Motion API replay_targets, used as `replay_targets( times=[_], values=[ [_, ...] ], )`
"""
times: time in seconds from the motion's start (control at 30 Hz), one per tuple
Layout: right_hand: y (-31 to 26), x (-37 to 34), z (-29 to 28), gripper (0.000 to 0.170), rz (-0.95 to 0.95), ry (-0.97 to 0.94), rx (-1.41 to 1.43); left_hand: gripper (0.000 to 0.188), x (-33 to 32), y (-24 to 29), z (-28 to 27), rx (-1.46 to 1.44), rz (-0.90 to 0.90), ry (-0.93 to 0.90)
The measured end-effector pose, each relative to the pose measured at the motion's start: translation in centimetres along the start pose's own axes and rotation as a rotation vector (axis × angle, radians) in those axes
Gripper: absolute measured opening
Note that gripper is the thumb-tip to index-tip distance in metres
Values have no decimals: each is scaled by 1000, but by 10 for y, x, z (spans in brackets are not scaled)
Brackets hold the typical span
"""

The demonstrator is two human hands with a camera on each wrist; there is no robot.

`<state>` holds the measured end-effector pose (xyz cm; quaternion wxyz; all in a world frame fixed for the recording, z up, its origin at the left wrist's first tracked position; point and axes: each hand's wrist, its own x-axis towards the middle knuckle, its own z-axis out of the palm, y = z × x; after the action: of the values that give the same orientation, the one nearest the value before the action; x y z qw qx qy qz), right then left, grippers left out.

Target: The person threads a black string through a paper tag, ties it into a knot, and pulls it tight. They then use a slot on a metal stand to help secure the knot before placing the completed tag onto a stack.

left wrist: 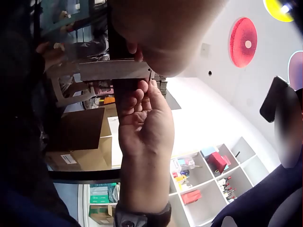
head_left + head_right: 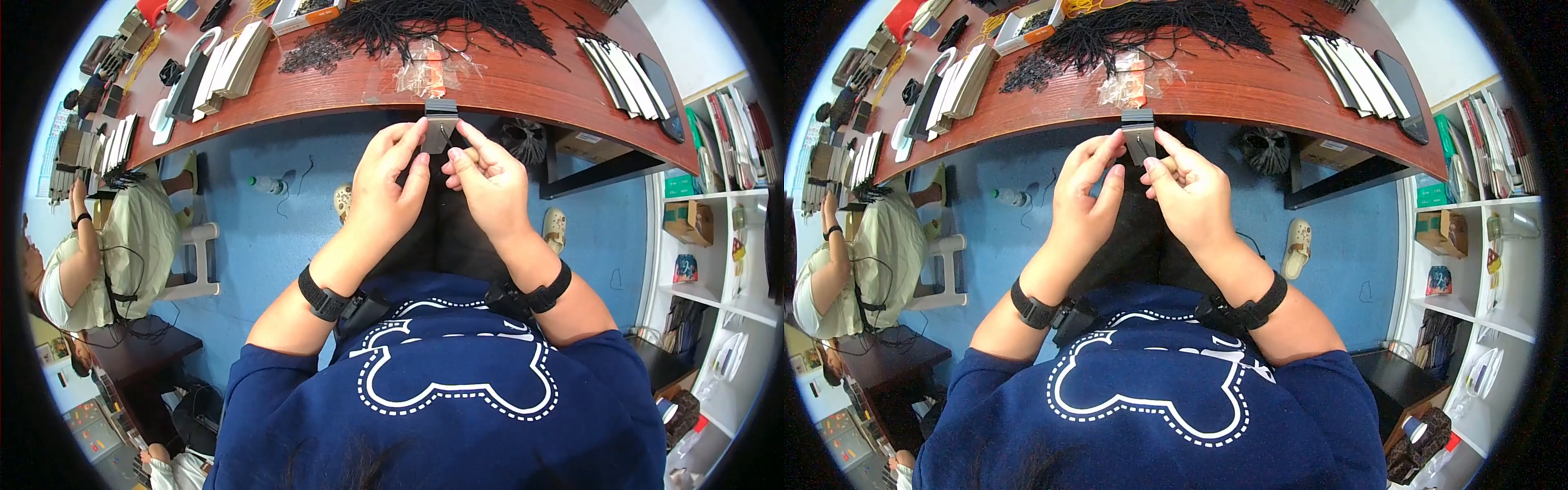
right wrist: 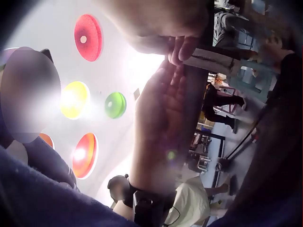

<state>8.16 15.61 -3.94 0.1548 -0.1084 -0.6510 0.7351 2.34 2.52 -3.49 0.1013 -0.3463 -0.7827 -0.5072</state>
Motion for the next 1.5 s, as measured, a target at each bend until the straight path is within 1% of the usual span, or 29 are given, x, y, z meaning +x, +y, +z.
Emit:
replay_targets(
  times=[0.13, 0.2, 0.23, 0.27, 0.33, 0.37, 0.43, 0.47, 0.53, 0.6, 0.67, 0.7, 0.77, 0.8, 0.87, 0.9, 0.93, 1.0, 1.07, 1.1, 1.13, 1.2, 1.27, 1.3, 1.33, 1.37, 1.4, 1.47, 1.5],
  values=[
    [-3, -1, -1, 36, -3, -9, 4, 34, 0, 1, 0, -50, -33, -6],
    [-2, -1, -1, 35, 0, -1, 21, 26, 4, 0, -1, -46, -33, 44],
    [-2, 0, 0, 35, 3, 6, 39, 21, 6, 0, 3, -100, -86, 84],
    [-2, 0, 0, 35, 3, 5, 39, 21, 8, 1, 5, -100, -86, 85],
    [-3, 0, 1, 25, 23, 13, 84, 19, 14, 3, 8, -325, -297, 32],
    [-3, 0, 1, 25, 23, 12, 83, 19, 16, 3, 7, -325, -297, 33],
    [-3, 1, -1, 13, 90, 20, 86, 16, 20, 2, 8, -283, -318, -2],
    [-4, 1, -5, 13, 89, 21, 86, 16, 20, 2, 8, -284, -318, -3],
    [-5, -1, -12, 15, 236, -129, -12, 14, 19, 0, 3, -15, -12, -32],
    [-7, -4, -13, 18, 230, -142, -28, 14, 11, 0, 0, 1, 112, -113],
    [-10, -4, -16, 20, 281, -204, 24, 17, 4, 0, -3, -43, 136, -130],
    [-9, -3, -18, 20, 281, -204, 25, 17, 3, 1, -4, -43, 136, -130],
    [-6, 2, -19, 19, 278, -258, 107, 14, 3, 3, -7, -141, 73, -181],
    [-7, 4, -18, 19, 275, -261, 108, 14, 4, 4, -5, -138, 74, -179],
    [-11, 8, -17, 17, 301, -216, 106, 15, 10, 6, 1, -792, -636, -85],
    [-12, 8, -17, 17, 294, -217, 106, 16, 16, 2, 4, -750, -683, -125],
    [-13, 9, -18, 17, 306, -206, 53, 16, 17, -2, 5, -748, -672, -124],
    [-17, 13, -18, 18, 297, -193, 0, 13, 23, -6, 6, -730, -735, -216],
    [-21, 12, -19, 18, 286, -169, -105, 11, 25, -3, 4, -727, -734, -221],
    [-22, 11, -20, 18, 281, -167, -105, 10, 25, 0, 2, -821, -746, -230],
    [-25, 11, -21, 18, 275, -173, -170, 10, 24, 2, 0, -914, -756, -238],
    [-28, 10, -23, 17, 264, -185, -298, 10, 21, 3, -1, -995, -678, -320],
    [-27, 7, -26, 17, 280, -205, -278, 12, 17, 11, -10, -1105, -764, -422],
    [-28, 5, -26, 17, 294, -215, -307, 12, 16, 16, -12, -1104, -764, -423],
    [-29, 2, -27, 18, 309, -226, -336, 12, 14, 21, -13, -1071, -708, -431],
    [-27, -1, -28, 16, 270, -240, -371, 11, 12, 24, -14, -1037, -652, -438],
    [-27, -3, -28, 16, 272, -239, -371, 11, 9, 23, -13, -1038, -653, -439],
    [-29, -8, -25, 17, 12, -216, -692, 10, 2, 19, -9, -910, -478, -489],
    [-24, -10, -24, 12, 36, -226, -566, 15, -2, 19, -11, -869, -559, -490]
  ],
)
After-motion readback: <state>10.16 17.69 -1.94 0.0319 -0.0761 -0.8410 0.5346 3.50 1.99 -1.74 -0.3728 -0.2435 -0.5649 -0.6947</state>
